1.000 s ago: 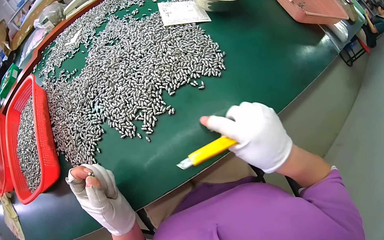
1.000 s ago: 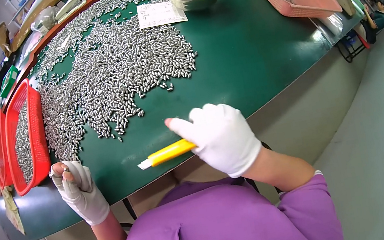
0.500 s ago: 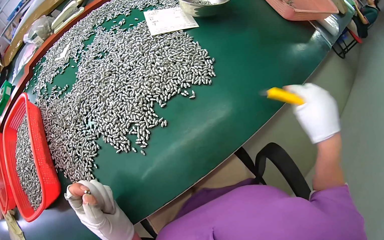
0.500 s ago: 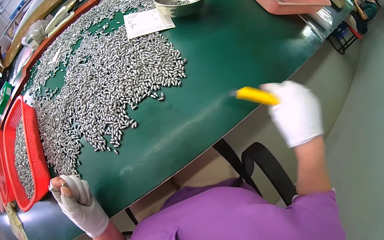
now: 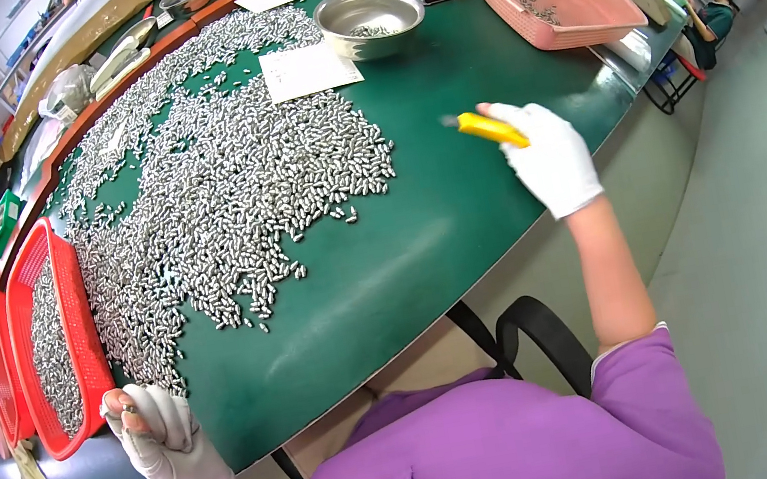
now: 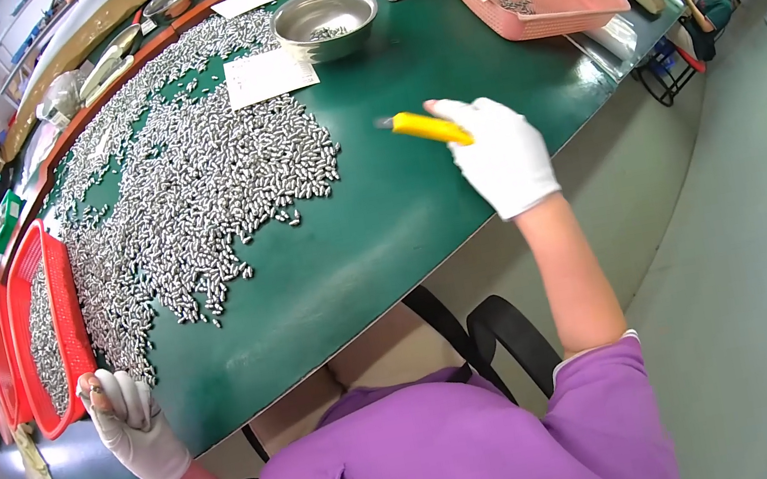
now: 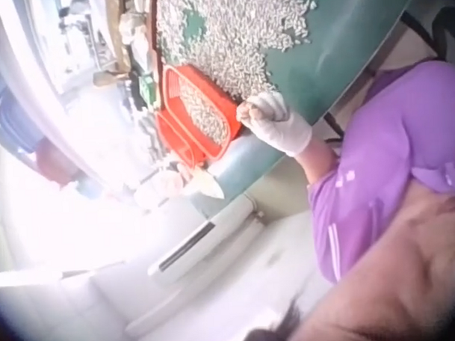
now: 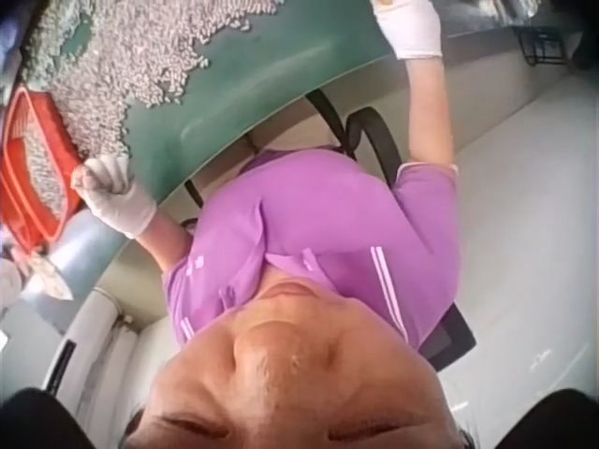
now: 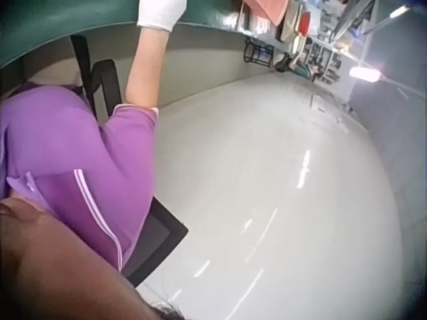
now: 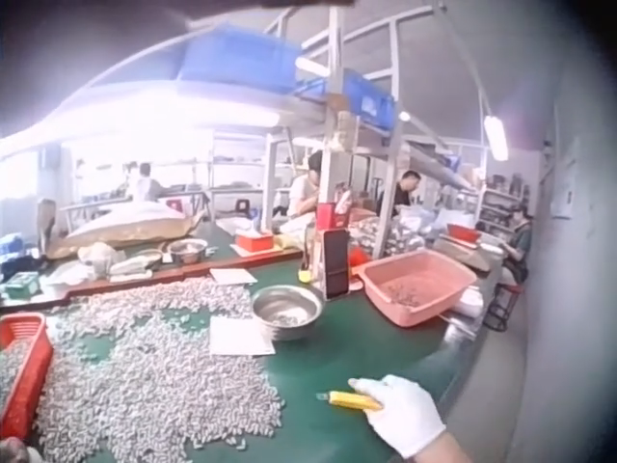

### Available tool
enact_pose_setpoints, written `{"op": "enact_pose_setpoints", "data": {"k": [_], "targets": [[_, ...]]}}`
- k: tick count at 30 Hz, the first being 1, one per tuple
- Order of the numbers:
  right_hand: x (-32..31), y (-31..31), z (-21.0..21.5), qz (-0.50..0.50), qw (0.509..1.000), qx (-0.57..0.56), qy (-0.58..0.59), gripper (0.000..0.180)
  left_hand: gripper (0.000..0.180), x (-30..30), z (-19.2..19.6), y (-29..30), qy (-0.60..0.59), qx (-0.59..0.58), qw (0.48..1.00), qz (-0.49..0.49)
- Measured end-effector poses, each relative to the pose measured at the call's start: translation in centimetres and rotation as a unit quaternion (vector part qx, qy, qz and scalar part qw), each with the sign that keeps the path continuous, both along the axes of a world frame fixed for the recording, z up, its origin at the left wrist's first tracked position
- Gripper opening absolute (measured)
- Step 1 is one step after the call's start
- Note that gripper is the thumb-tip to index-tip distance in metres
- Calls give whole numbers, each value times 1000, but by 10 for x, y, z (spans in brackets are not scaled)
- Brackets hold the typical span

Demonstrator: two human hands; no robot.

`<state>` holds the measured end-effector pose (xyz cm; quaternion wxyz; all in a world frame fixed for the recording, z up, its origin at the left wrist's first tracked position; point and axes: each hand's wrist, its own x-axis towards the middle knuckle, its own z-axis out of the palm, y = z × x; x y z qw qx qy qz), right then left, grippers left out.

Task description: Inspecting and sorting small metal components on an industrial workbench.

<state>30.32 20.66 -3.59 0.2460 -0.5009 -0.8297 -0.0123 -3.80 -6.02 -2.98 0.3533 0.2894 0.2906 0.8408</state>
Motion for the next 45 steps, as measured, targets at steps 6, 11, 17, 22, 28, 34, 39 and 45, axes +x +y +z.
{"op": "enact_pose_setpoints", "data": {"k": [6, 11, 17, 22, 28, 34, 39, 45], "targets": [[-6, 8, -1, 36, 993, -8, -113, 39, 7, -7, -1, -1, -7, -6, 999, 37], [7, -9, 15, 13, 984, -22, -176, 37, 6, -20, -5, -6, 0, 14, 1000, 24], [139, -31, 12, -113, 970, 5, -214, 25, 8, -31, 7, -8, -8, 36, 998, 46], [130, -41, 16, -182, 983, -14, 29, 22, 9, -44, 24, -11, 21, 38, 998, 37], [-69, -88, 12, 329, 930, -114, 119, 7, 8, -61, 27, -1, 112, 10, 980, 167], [-181, -152, 34, 512, 839, -101, -153, 48, 8, -67, 11, -4, 115, -38, 970, 212], [-210, -154, 18, 512, 841, -108, -137, 54, 10, -63, 11, -6, 119, -50, 972, 199], [-192, -154, 20, 504, 844, -103, -153, 49, 8, -62, 17, -4, 115, -57, 968, 214]]}}
